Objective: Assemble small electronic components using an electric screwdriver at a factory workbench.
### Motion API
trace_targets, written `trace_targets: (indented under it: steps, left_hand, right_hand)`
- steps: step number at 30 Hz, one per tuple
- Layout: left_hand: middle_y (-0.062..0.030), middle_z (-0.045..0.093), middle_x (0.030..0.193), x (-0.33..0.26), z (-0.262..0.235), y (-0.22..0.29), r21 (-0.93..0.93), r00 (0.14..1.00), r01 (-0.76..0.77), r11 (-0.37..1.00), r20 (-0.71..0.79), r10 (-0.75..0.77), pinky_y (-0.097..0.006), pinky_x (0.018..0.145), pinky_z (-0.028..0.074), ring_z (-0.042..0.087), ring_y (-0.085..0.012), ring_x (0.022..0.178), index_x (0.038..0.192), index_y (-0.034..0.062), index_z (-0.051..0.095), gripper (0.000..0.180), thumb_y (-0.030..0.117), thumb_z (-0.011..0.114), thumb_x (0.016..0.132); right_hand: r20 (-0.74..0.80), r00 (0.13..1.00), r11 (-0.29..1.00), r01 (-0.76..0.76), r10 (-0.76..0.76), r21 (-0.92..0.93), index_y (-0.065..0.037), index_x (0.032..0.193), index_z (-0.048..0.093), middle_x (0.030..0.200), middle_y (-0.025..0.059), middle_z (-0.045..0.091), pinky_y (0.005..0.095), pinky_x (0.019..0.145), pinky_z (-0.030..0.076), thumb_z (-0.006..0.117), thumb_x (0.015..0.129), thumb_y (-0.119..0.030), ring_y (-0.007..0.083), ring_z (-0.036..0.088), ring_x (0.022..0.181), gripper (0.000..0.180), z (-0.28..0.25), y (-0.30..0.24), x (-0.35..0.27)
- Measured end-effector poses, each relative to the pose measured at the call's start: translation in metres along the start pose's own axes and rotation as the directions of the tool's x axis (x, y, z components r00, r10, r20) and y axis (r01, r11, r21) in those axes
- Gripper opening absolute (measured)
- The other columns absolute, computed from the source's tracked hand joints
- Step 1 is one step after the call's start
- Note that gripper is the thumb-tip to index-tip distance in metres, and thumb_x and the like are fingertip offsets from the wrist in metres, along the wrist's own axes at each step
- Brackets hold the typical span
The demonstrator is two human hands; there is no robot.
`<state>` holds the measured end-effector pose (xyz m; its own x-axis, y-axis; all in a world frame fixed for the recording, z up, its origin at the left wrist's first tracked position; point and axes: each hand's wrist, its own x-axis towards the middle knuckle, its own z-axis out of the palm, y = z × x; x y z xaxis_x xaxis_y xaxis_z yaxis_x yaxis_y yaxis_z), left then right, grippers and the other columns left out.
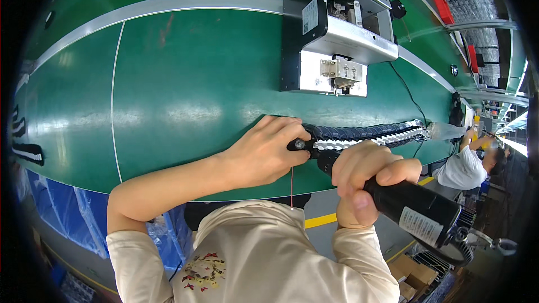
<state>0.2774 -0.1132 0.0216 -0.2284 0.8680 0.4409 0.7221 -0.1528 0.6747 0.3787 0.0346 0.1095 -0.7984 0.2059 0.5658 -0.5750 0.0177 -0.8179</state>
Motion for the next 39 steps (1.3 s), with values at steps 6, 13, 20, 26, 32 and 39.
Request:
trace_targets:
  steps: [6, 13, 20, 26, 32, 39]
  left_hand:
    - [-0.0087, 0.051, 0.114, 0.002, -0.005, 0.003, -0.043, 0.999, 0.028, 0.999, 0.046, -0.026, -0.040, 0.089, 0.043, 0.052, -0.0280, 0.110, 0.088, 0.0103, 0.071, 0.029, 0.007, 0.074, 0.059]
    - [-0.0147, 0.049, 0.122, 0.004, -0.008, 0.005, -0.057, 0.996, 0.074, 0.996, 0.054, -0.071, -0.043, 0.085, 0.045, 0.053, -0.0303, 0.107, 0.089, 0.0080, 0.070, 0.030, 0.008, 0.075, 0.059]
    - [-0.0102, 0.055, 0.121, 0.012, -0.048, 0.003, -0.050, 0.986, 0.151, 0.987, 0.081, -0.146, -0.043, 0.093, 0.040, 0.052, -0.0320, 0.114, 0.100, 0.0097, 0.066, 0.044, 0.007, 0.073, 0.057]
    - [-0.0129, 0.061, 0.109, 0.001, -0.147, -0.060, 0.360, 0.928, 0.351, 0.865, -0.258, -0.269, -0.042, 0.095, 0.042, 0.054, -0.0346, 0.110, 0.107, 0.0061, 0.060, 0.049, 0.004, 0.070, 0.059]
    - [-0.0185, 0.057, 0.115, 0.025, -0.200, -0.130, 0.465, 0.786, 0.510, 0.724, -0.593, -0.173, -0.041, 0.092, 0.045, 0.055, -0.0373, 0.107, 0.105, 0.0038, 0.060, 0.035, 0.006, 0.067, 0.071]
    - [-0.0168, 0.058, 0.099, 0.108, -0.166, -0.207, 0.469, 0.732, 0.659, 0.588, -0.581, -0.357, -0.045, 0.080, 0.051, 0.061, -0.0360, 0.089, 0.087, 0.0053, 0.060, 0.026, 0.017, 0.077, 0.070]
  right_hand:
    - [0.031, 0.998, 0.998, 0.049, -0.049, -0.024, -0.004, 0.096, 0.046, 0.060, 0.0055, 0.054, 0.0315, 0.044, 0.048, 0.070, 0.072, 0.004, 0.0176, 0.052, 0.045, 0.035, 0.002, 0.007, 0.000]
    - [-0.007, 1.000, 0.981, -0.015, 0.017, 0.192, -0.008, 0.112, 0.045, 0.061, 0.0045, 0.054, 0.0311, 0.045, 0.048, 0.072, 0.073, -0.005, 0.0178, 0.053, 0.045, 0.048, -0.013, 0.002, 0.009]
    - [-0.082, 0.972, 0.953, 0.232, -0.220, 0.195, -0.009, 0.138, 0.034, 0.061, 0.0021, 0.053, 0.0271, 0.044, 0.049, 0.065, 0.078, -0.013, 0.0145, 0.052, 0.044, 0.068, -0.059, -0.025, 0.038]
    - [-0.088, 0.970, 0.962, 0.237, -0.227, 0.137, -0.008, 0.140, 0.032, 0.061, 0.0030, 0.053, 0.0287, 0.044, 0.049, 0.067, 0.076, -0.012, 0.0151, 0.051, 0.044, 0.073, -0.082, -0.020, 0.029]
    - [0.067, 0.970, 0.969, 0.228, -0.235, 0.101, -0.007, 0.139, 0.027, 0.067, 0.0059, 0.056, 0.0314, 0.048, 0.052, 0.067, 0.073, -0.005, 0.0176, 0.057, 0.050, 0.077, -0.092, -0.017, 0.026]
    - [0.062, 0.983, 0.982, 0.166, -0.172, 0.089, -0.007, 0.136, 0.028, 0.068, 0.0062, 0.056, 0.0333, 0.049, 0.051, 0.065, 0.075, -0.003, 0.0188, 0.057, 0.050, 0.072, -0.089, -0.011, 0.023]
